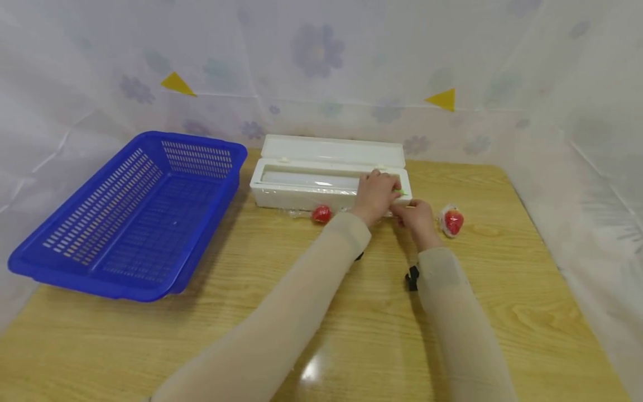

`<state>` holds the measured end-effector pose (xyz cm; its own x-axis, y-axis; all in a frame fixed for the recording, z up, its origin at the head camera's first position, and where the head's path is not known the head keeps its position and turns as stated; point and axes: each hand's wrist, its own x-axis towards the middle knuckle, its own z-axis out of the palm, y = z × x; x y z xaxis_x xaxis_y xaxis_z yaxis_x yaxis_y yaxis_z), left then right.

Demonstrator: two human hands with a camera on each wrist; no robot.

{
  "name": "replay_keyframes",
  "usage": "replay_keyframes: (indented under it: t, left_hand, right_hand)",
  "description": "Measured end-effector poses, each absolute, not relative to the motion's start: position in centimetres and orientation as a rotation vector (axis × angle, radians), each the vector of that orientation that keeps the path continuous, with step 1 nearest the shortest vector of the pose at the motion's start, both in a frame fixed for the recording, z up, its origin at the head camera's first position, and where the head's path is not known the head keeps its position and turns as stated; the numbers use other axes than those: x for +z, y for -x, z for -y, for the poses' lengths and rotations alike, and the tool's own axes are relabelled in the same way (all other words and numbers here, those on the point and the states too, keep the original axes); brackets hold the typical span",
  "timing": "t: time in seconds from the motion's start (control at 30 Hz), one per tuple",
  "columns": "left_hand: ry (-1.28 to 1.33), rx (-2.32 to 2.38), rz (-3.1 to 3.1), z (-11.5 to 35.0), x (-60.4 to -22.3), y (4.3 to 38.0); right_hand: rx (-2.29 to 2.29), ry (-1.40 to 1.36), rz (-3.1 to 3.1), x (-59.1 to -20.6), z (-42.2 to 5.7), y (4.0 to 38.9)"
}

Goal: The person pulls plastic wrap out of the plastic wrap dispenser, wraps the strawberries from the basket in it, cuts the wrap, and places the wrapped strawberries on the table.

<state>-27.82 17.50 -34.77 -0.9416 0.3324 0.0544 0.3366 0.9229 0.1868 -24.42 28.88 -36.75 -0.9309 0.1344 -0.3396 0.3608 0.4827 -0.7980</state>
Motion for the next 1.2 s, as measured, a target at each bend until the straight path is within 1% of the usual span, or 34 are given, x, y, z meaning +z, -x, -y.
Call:
replay_keyframes:
  t: [0.2,0.63,1.2]
  left_hand:
    - [0.583,-0.321,3.030,-17.1,-35.0,28.1]
    - [0.713,-0.370,2.969,-16.2,-34.9,27.9]
    - [0.776,-0.320,2.955,-14.4,-34.9,28.3]
  right_hand:
    - [-1.396,-0.384,-2.490,-36.5,-29.0,24.3]
    - [-1.314,-0.387,-2.513,-36.5,-29.2,24.2]
    - [-1.358,-0.364,-2.493,-36.5,-29.1,24.2]
